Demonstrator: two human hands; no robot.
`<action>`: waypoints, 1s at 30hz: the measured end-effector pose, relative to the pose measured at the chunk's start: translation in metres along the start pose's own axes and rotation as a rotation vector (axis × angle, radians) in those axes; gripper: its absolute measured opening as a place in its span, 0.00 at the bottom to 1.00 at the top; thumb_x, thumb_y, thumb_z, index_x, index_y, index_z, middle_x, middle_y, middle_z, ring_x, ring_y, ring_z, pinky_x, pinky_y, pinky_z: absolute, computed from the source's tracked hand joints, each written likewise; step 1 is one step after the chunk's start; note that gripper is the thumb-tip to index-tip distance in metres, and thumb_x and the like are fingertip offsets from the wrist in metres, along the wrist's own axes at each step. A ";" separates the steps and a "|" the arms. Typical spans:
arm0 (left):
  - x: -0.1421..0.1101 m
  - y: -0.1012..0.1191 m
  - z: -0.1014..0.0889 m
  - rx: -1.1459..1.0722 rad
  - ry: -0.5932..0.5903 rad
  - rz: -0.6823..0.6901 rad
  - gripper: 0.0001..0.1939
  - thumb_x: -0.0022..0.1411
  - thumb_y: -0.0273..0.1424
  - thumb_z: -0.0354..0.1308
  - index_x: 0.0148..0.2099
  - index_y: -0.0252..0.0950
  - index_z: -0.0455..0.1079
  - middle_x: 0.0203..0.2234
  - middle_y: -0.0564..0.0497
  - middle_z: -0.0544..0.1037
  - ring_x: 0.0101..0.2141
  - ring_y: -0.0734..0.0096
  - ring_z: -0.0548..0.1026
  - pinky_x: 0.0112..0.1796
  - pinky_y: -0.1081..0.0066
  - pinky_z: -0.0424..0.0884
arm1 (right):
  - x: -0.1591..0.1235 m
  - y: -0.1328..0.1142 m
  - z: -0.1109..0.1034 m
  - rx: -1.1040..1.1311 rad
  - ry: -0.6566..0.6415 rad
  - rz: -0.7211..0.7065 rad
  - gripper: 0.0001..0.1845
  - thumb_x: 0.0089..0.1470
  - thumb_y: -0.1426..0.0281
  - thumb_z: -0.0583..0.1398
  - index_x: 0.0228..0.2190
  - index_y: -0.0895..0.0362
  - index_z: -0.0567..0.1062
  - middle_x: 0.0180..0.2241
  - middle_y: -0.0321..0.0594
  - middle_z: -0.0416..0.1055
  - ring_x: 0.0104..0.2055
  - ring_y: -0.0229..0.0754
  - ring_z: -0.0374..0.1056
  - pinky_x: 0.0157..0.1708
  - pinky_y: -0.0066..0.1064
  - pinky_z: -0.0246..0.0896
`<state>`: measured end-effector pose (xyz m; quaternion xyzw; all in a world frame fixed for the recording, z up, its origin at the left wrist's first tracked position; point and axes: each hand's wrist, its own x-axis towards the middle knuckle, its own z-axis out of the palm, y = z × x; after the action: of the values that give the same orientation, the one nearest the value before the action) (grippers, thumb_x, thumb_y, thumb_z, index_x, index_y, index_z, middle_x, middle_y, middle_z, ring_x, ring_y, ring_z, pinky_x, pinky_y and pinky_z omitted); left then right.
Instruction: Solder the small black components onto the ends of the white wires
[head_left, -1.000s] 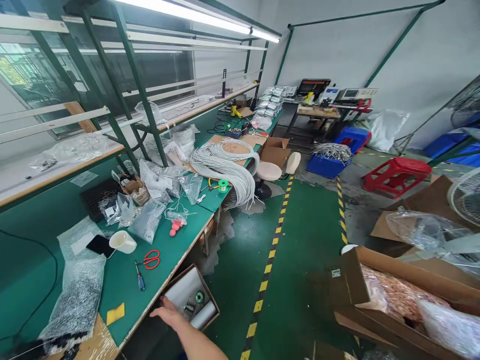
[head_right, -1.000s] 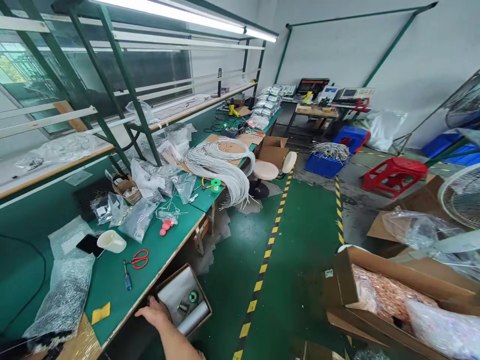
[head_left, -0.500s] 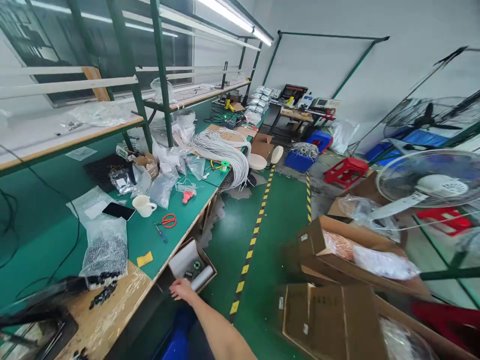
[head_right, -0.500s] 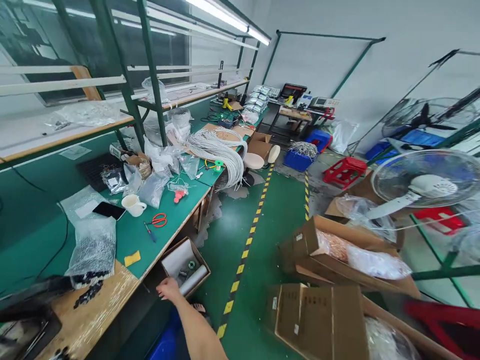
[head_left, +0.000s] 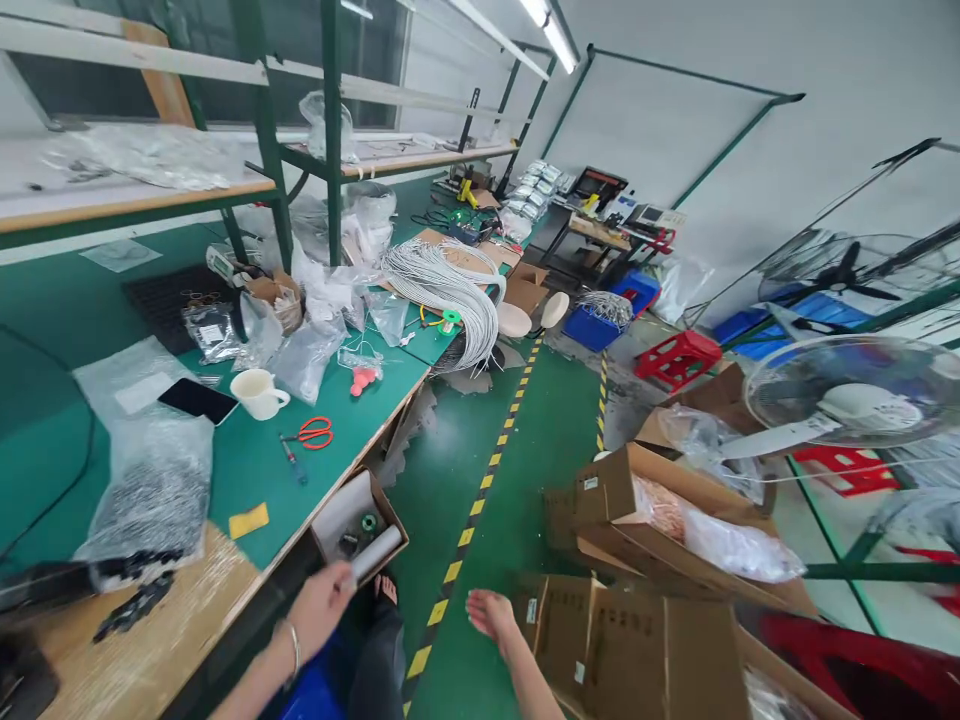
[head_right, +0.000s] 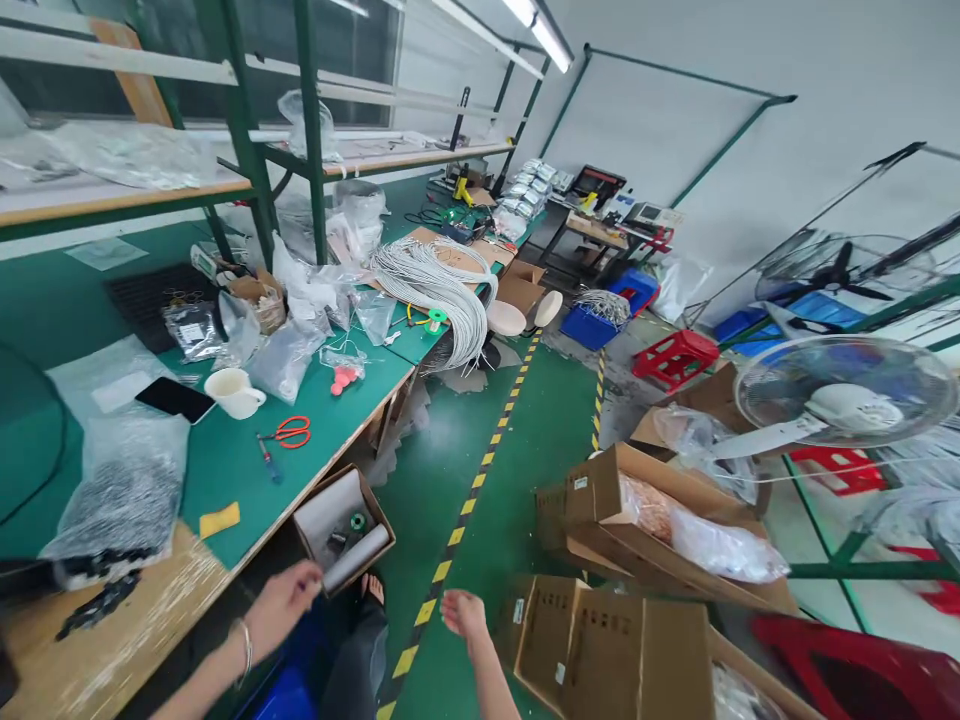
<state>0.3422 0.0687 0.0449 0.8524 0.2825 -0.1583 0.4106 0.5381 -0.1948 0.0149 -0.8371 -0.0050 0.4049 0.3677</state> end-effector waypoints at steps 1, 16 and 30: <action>0.043 0.011 -0.017 0.012 0.078 0.005 0.13 0.75 0.37 0.58 0.53 0.32 0.74 0.40 0.48 0.80 0.38 0.67 0.80 0.44 0.61 0.80 | 0.030 -0.008 -0.020 0.010 0.025 0.015 0.15 0.67 0.62 0.65 0.48 0.58 0.76 0.43 0.41 0.77 0.39 0.41 0.76 0.36 0.35 0.77; 0.282 0.054 -0.061 0.552 0.674 -0.348 0.13 0.76 0.38 0.52 0.49 0.34 0.70 0.40 0.48 0.74 0.39 0.63 0.73 0.44 0.61 0.70 | 0.418 -0.390 -0.078 -0.157 0.212 -0.646 0.18 0.68 0.61 0.63 0.54 0.58 0.75 0.55 0.46 0.75 0.56 0.50 0.72 0.58 0.52 0.69; 0.281 0.030 -0.054 0.747 0.700 -0.203 0.13 0.75 0.34 0.48 0.43 0.34 0.71 0.31 0.43 0.72 0.32 0.54 0.73 0.36 0.60 0.62 | 0.437 -0.581 0.070 -0.386 0.165 -0.827 0.20 0.69 0.71 0.59 0.60 0.59 0.70 0.58 0.49 0.72 0.55 0.47 0.73 0.55 0.44 0.72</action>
<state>0.5843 0.1949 -0.0446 0.9110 0.4082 0.0073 -0.0579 0.9526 0.4060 0.0521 -0.8474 -0.3845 0.1478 0.3350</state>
